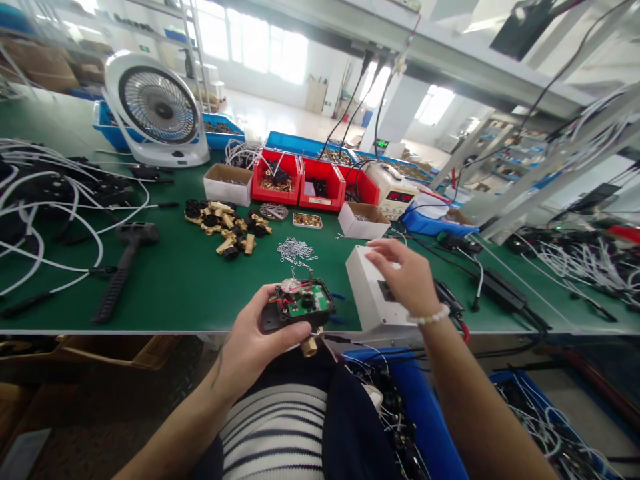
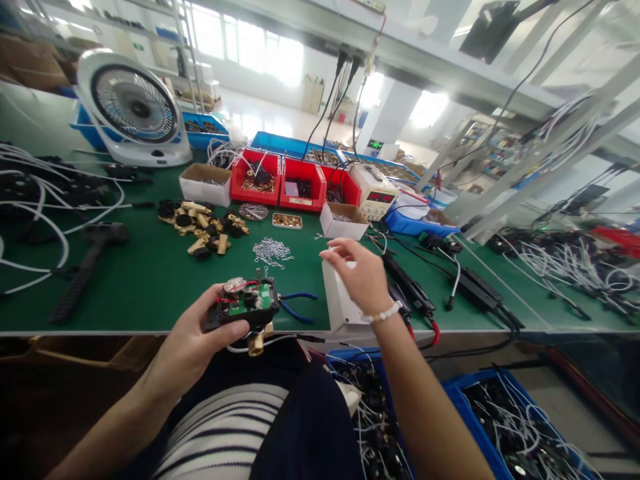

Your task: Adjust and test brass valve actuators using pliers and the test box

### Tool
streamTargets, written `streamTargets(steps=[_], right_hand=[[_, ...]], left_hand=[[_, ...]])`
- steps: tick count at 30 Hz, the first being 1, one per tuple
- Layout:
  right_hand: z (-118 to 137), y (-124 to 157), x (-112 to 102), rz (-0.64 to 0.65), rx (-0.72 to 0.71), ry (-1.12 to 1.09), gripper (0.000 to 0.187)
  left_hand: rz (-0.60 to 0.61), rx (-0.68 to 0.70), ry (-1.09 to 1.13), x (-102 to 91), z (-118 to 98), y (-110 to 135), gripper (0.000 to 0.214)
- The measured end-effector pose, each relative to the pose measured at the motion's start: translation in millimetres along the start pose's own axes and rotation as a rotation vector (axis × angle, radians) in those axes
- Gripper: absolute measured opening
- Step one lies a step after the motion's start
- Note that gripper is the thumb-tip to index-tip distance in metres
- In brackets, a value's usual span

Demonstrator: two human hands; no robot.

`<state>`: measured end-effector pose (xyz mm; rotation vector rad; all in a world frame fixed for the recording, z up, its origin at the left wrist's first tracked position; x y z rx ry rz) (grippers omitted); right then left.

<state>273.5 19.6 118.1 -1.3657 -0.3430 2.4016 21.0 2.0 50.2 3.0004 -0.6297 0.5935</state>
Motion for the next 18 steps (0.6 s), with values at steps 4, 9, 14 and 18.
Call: streamTargets(steps=[4,9,14,18], right_hand=[[-75,-47,-1,0.149,0.119,0.063,0.031],[-106,-54,16,0.304,0.122,-0.042,0.042],[-113,-54,28,0.278,0.127,-0.055,0.042],[-112,-55,28,0.25,0.108,-0.005,0.032]], left_hand=[[0.053,0.016,-0.063,10.0,-19,13,0.052],[0.0,-0.101,-0.023,24.0,-35,28,0.051],[-0.017,-0.119,0.007,27.9,-40,33,0.052],[-0.014,-0.136,0.032,24.5,-38,33,0.053]])
Point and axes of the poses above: each hand's wrist, its own y-axis away from the middle knuckle, its own x-axis out of the palm, z = x × y, the point moved 3 cm from there along -y, towards the middle knuckle, and after that the axes turned 7 degrees about y, right-handed, at the moved point
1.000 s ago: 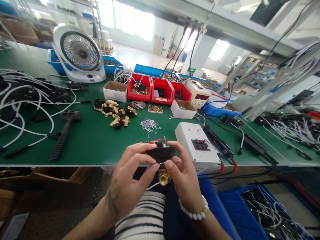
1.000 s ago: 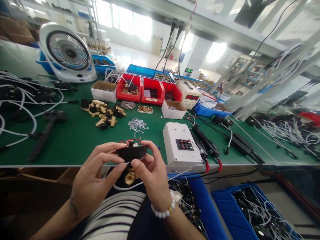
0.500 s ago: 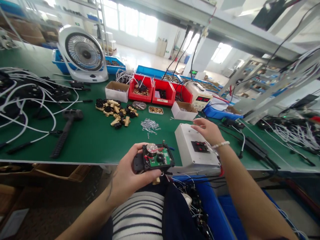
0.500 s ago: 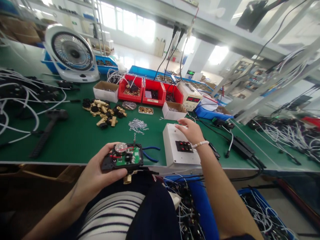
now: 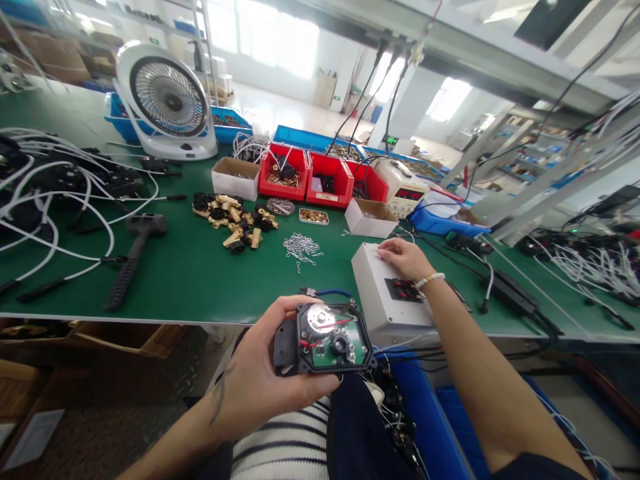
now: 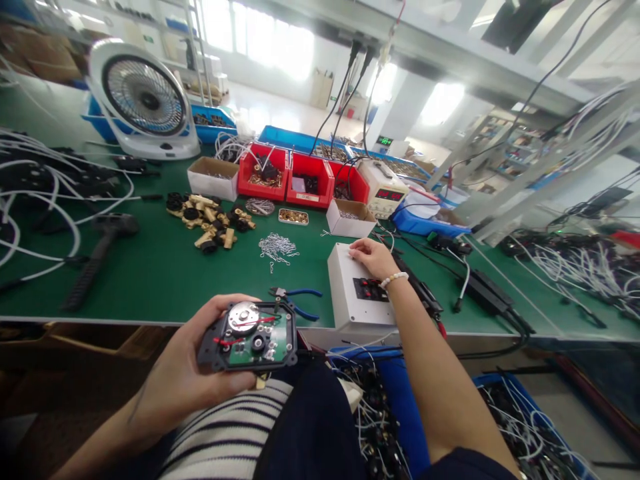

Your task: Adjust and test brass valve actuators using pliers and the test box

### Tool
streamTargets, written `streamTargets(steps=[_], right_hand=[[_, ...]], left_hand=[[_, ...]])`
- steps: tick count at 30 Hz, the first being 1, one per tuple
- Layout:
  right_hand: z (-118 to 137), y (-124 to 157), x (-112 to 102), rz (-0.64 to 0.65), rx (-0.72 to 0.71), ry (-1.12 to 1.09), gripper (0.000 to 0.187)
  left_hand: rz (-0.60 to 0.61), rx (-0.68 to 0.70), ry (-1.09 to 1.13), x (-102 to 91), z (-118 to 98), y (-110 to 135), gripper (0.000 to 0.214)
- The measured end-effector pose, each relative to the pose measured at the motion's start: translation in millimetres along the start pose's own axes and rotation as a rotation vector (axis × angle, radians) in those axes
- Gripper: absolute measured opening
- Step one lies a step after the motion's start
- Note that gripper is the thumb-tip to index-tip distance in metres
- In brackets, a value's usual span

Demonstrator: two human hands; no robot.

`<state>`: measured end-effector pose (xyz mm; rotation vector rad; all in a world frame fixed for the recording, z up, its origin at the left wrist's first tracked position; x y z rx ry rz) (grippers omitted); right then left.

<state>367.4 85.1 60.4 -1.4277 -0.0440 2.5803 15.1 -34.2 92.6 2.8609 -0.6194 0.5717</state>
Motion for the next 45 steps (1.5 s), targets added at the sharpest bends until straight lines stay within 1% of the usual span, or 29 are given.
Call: streamTargets(steps=[2,4,6,8,10,16,22,24,30,37,41,43,45], right_hand=[[2,3,-1,0.001,-0.019,0.024,0.029],[4,6,0,0.013,-0.038,0.042,0.027],[5,10,0,0.02,-0.051,0.053,0.027],[6,11,1,0.013,-0.056,0.06,0.026],[5,12,2,0.002,-0.054,0.062,0.027],[7,14,2,-0.02,-0.041,0.054,0.027],[11,17,1,-0.044,-0.019,0.053,0.028],[12,17,1,-0.05,-0.013,0.051,0.029],[12,17,1,-0.056,-0.003,0.043,0.031],[14,18,0,-0.065,-0.006,0.044,0.03],[13,18,-1,-0.072,-0.007,0.05,0.03],[13,17,-1,-0.074,-0.005,0.054,0.031],[13,17,-1,-0.073,-0.004,0.056,0.031]], left_hand=[[0.025,-0.057,0.058,-2.7,5,-2,0.053],[0.067,-0.145,0.184,-4.4,11,-5,0.053],[0.109,-0.2,0.315,-4.2,17,-7,0.055],[0.127,-0.202,0.402,-3.3,20,-8,0.054],[0.142,-0.192,0.443,-1.7,20,-8,0.052],[0.149,-0.221,0.465,0.1,18,-6,0.049],[0.156,-0.207,0.486,1.7,17,-4,0.047],[0.138,-0.216,0.485,2.9,16,-2,0.046],[0.023,-0.227,0.424,5.9,10,2,0.048],[-0.003,-0.207,0.393,6.5,5,3,0.046],[-0.013,-0.249,0.387,4.6,7,2,0.052],[-0.013,-0.312,0.442,4.7,10,1,0.056],[0.021,-0.368,0.522,6.3,15,0,0.062]])
Point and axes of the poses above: each hand's wrist, its own y-axis away from the middle knuckle, its own x-axis out of the palm, z = x × y, the point moved 3 cm from there along -y, towards the middle knuckle, and after that the axes turned 7 degrees about y, right-handed, at the moved point
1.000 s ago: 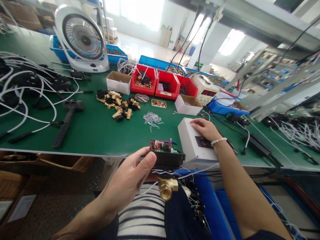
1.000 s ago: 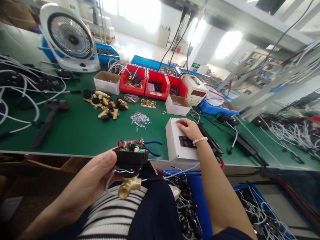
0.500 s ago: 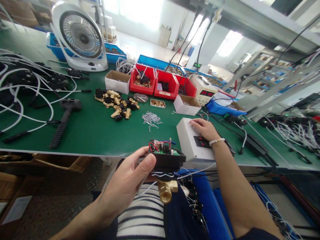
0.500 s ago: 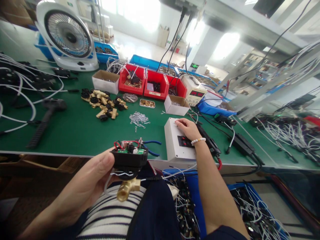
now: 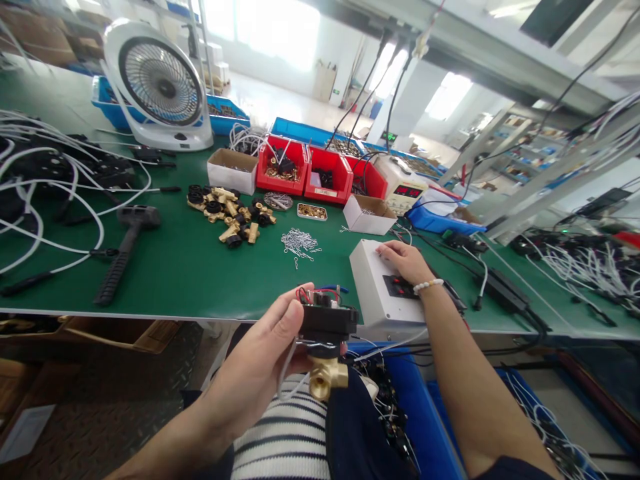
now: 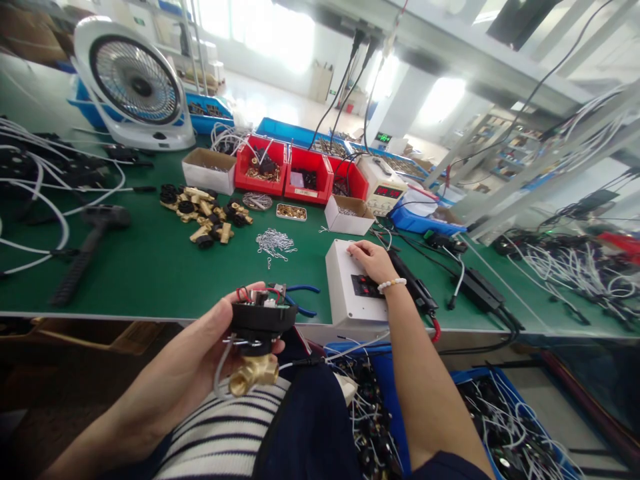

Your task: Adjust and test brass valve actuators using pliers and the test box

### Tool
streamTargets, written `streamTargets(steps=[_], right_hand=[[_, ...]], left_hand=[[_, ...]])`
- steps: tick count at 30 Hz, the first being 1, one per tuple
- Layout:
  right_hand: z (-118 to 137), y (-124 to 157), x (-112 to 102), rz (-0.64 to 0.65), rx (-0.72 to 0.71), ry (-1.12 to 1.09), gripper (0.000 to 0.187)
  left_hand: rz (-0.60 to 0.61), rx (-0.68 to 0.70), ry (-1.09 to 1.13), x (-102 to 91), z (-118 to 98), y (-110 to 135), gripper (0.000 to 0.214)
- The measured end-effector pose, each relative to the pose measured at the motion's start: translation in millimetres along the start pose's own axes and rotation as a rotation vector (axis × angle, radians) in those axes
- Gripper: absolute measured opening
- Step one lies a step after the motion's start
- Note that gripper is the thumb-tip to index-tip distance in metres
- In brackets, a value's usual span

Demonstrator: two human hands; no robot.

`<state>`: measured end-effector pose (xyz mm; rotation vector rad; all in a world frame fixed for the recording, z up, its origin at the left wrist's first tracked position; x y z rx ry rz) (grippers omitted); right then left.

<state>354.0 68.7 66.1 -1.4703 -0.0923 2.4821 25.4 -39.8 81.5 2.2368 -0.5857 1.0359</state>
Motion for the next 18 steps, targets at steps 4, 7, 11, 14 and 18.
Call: streamTargets(steps=[4,7,11,14,18], right_hand=[[0.2,-0.1,0.3,0.002,-0.001,-0.003,0.031],[0.2,0.1,0.1,0.002,-0.003,-0.007,0.031],[0.5,0.6,-0.4,0.003,-0.01,-0.015,0.032],[0.8,0.7,-0.4,0.0,-0.015,-0.025,0.032],[0.7,0.0,-0.4,-0.005,-0.016,-0.035,0.032]], left_hand=[[0.075,-0.007,0.056,1.6,5.4,-2.9,0.091],[0.032,0.056,0.012,2.3,6.4,-3.3,0.091],[-0.037,0.149,-0.023,2.1,6.2,-3.3,0.08],[-0.05,0.189,-0.044,2.2,7.0,-2.8,0.085],[-0.082,0.283,-0.057,2.8,6.9,-0.4,0.082]])
Point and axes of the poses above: each hand's wrist, its own y-axis away from the middle knuckle, its own x-axis out of the palm, z = x × y, the point moved 3 cm from there along -y, towards the middle knuckle, and after that the axes turned 7 degrees about y, right-handed, at the moved point
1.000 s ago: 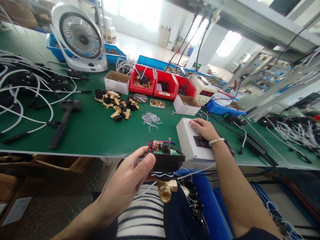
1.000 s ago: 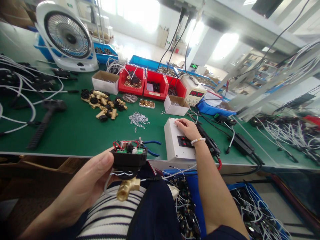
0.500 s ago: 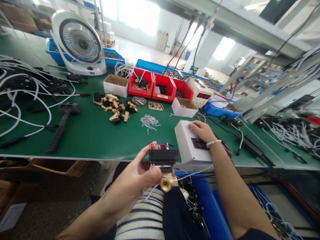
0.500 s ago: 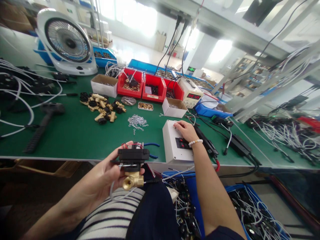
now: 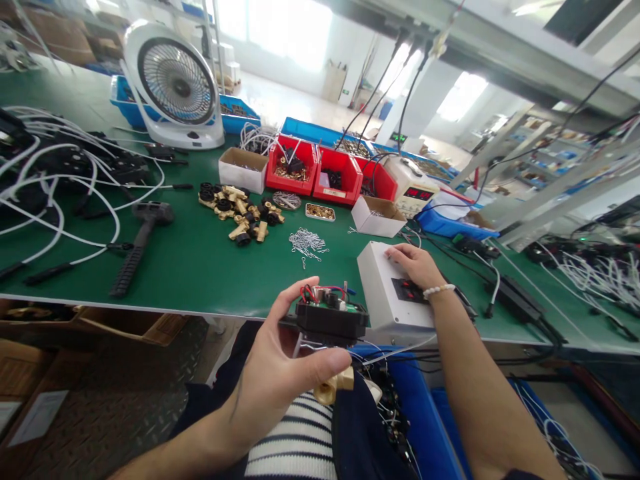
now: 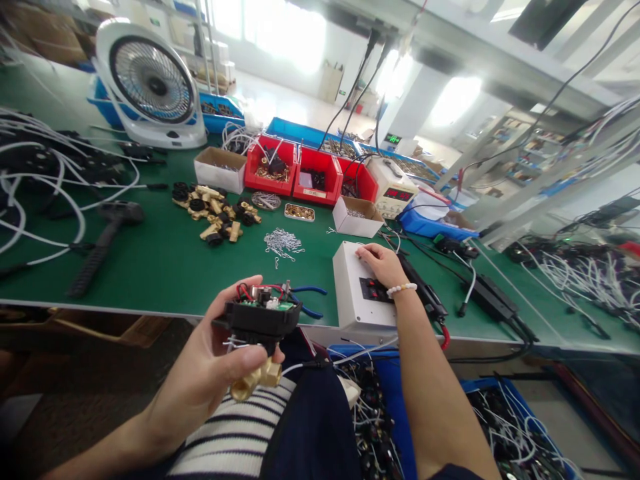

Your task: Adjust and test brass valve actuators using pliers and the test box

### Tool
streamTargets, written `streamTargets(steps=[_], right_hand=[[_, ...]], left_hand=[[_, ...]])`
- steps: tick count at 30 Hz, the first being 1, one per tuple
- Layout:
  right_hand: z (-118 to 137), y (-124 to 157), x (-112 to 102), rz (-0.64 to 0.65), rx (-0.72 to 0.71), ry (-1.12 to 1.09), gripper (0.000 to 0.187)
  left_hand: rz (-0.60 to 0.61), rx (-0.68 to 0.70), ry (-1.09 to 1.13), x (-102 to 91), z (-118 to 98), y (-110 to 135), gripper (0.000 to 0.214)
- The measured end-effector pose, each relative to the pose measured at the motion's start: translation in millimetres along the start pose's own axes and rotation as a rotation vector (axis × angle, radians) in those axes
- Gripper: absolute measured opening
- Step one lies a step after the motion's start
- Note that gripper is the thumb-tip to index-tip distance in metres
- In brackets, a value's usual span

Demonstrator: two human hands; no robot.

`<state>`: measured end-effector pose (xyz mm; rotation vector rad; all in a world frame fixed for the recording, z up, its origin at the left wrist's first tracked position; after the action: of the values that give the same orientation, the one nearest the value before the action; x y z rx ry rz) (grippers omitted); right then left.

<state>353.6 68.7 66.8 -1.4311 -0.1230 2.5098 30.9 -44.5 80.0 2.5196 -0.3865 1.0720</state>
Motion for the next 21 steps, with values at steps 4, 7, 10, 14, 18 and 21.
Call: streamTargets(steps=[4,7,10,14,18,21], right_hand=[[-1.4,-0.7,0.4,-0.001,0.0,-0.007,0.033],[-3.1,-1.1,1.4,0.0,0.008,-0.011,0.036],[-4.4,-1.5,2.6,0.002,0.017,-0.012,0.037],[-5.0,-1.9,3.2,0.004,0.022,-0.009,0.037],[-5.4,-1.9,2.7,0.004,0.023,0.001,0.036],[-5.3,-1.8,1.8,0.002,0.02,0.012,0.035]], left_hand=[[-0.021,0.041,-0.001,0.2,-1.6,0.6,0.074],[-0.051,0.052,0.003,-0.3,-3.5,-0.7,0.07],[-0.064,0.039,0.012,-0.4,-5.0,-2.1,0.067],[-0.058,0.032,-0.005,-2.8,-7.5,-3.4,0.068],[0.008,-0.013,-0.052,-7.2,-8.2,-5.2,0.073],[0.037,-0.016,-0.045,-8.8,-8.5,-5.5,0.073]])
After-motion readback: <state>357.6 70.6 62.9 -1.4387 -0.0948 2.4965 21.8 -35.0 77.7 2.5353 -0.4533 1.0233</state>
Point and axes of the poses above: each hand's wrist, its own y-axis away from the middle knuckle, its own x-axis out of the palm, z = x × y, the point moved 3 cm from there along -y, towards the middle knuckle, and after that the axes turned 7 degrees about y, right-handed, at the moved point
